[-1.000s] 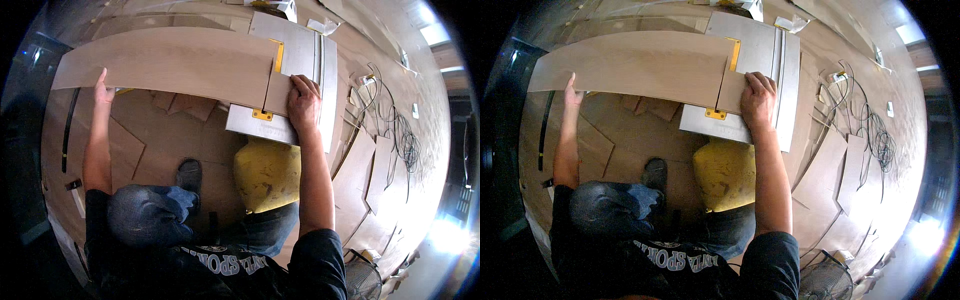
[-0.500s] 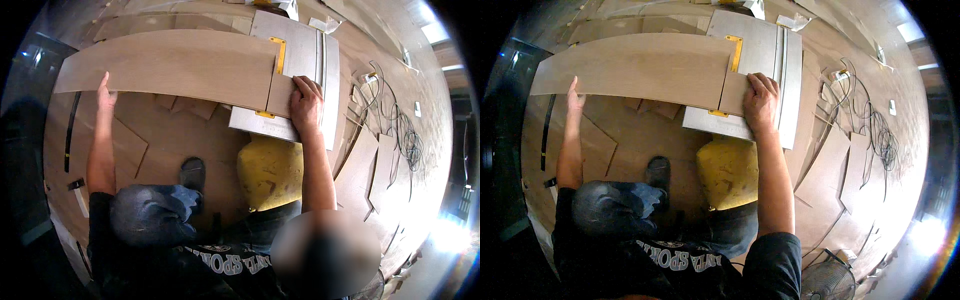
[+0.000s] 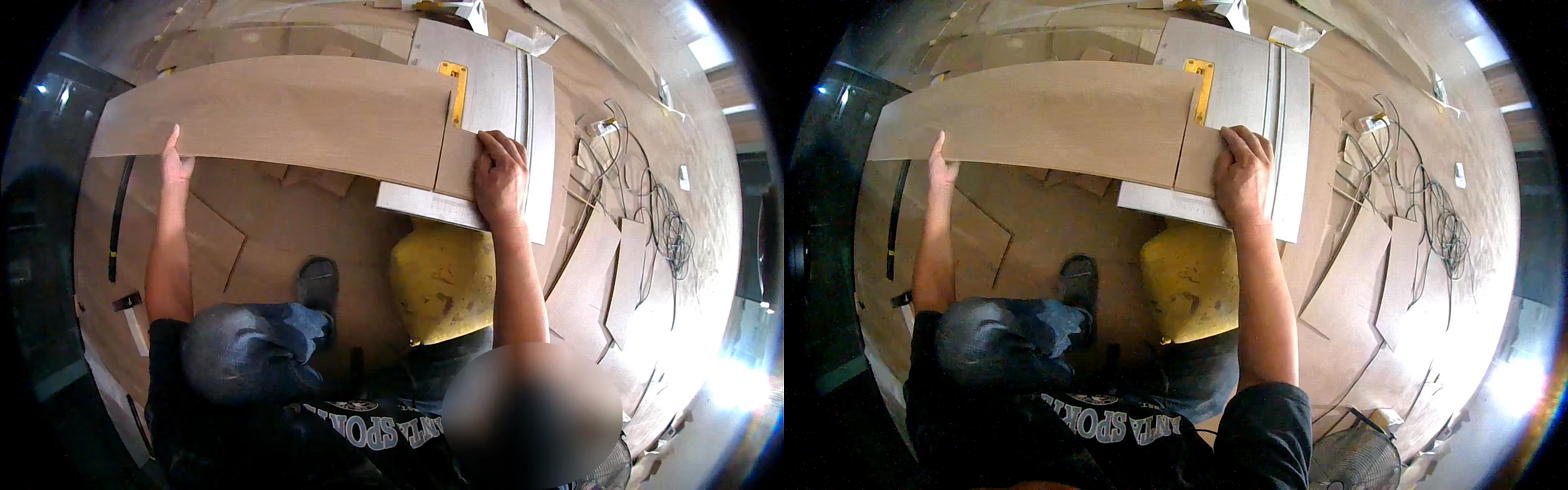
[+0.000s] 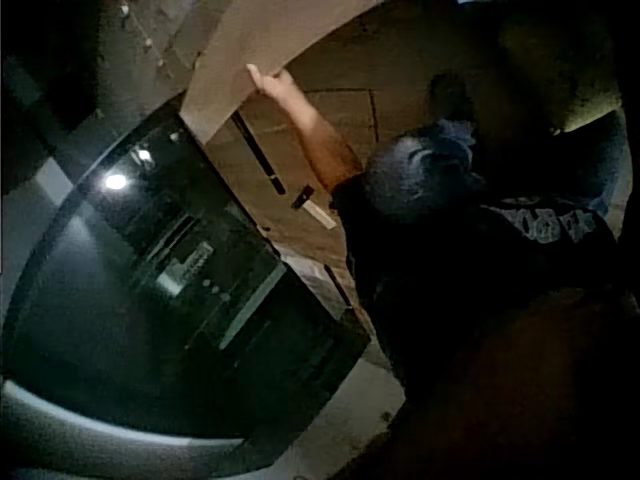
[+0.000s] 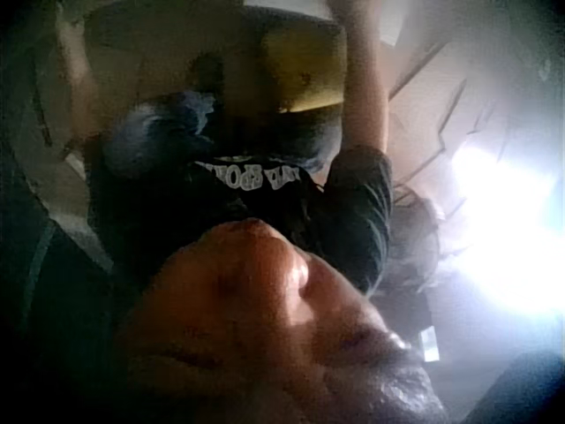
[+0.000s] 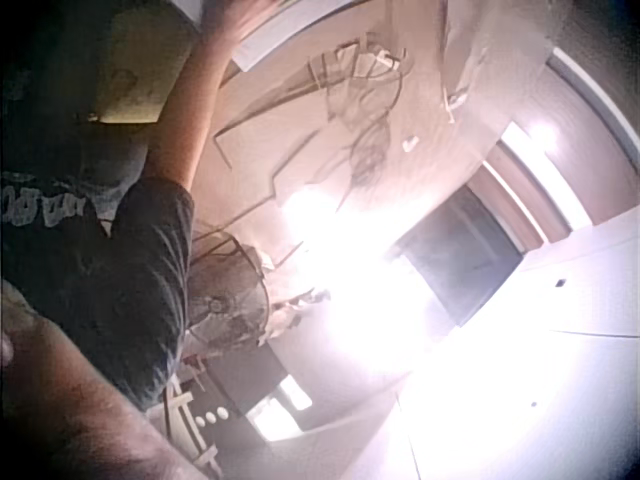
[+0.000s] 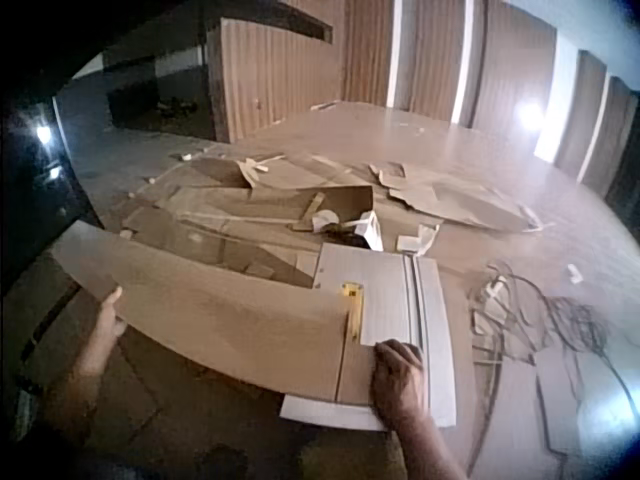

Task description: The person measures a flooring plank using a tape measure and an L-square, marks it with a pencil, and then uses a table saw to cut the plank to the marked length.

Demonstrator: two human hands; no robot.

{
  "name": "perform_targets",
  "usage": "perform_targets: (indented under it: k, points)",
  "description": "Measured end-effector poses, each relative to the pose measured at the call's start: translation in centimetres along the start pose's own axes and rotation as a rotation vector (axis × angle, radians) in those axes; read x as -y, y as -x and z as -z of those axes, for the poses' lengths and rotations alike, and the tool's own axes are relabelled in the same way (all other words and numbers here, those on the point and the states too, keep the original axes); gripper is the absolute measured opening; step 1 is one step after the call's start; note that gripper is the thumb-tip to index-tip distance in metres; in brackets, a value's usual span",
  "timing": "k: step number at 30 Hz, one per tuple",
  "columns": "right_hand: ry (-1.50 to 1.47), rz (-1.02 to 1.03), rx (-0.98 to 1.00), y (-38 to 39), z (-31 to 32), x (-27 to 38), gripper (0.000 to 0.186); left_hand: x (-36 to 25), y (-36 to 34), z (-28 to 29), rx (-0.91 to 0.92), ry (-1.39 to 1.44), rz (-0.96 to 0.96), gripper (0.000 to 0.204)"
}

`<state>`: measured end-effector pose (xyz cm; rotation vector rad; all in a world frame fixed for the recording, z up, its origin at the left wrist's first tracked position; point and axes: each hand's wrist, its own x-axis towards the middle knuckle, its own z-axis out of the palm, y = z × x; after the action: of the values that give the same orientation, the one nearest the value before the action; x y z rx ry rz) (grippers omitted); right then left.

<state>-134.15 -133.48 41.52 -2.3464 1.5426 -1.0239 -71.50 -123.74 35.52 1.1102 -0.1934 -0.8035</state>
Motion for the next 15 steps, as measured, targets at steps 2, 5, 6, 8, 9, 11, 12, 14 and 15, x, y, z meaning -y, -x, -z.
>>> perform_targets:
  k: [2,5,6,8,9,11,12,14,15]
  points:
    - [0.001,-0.014,0.015,0.2,0.1,0.1,0.026,0.1,0.3,0.0,-0.01,-0.004,0.013,0.041]
    - [-0.011,-0.038,0.032,0.5,0.2,0.1,0.027,0.2,0.8,-0.2,-0.061,-0.067,-0.028,0.043]
    - [0.01,-0.043,0.038,0.5,0.1,0.2,0.028,0.2,0.9,-0.3,-0.063,-0.094,-0.047,0.044]
    - [0.02,-0.039,0.029,0.6,0.1,0.2,0.028,0.2,1.2,-0.3,-0.03,-0.064,-0.024,0.046]
    - [0.025,-0.033,0.024,0.7,0.1,0.2,0.027,0.1,1.4,-0.4,-0.028,-0.054,-0.023,0.047]
    - [0.013,-0.024,0.013,0.8,0.1,0.3,0.026,0.0,1.7,-0.4,0.007,-0.049,-0.016,0.047]
    - [0.008,-0.023,0.011,0.9,0.2,0.3,0.026,0.0,1.8,-0.4,-0.017,-0.054,-0.023,0.047]
    - [0.015,-0.007,0.0,1.0,0.3,0.3,0.025,-0.1,2.1,-0.4,-0.059,-0.061,-0.015,0.046]
    - [0.006,-0.001,-0.004,1.1,0.3,0.4,0.026,0.0,2.2,-0.4,-0.1,-0.067,-0.016,0.046]
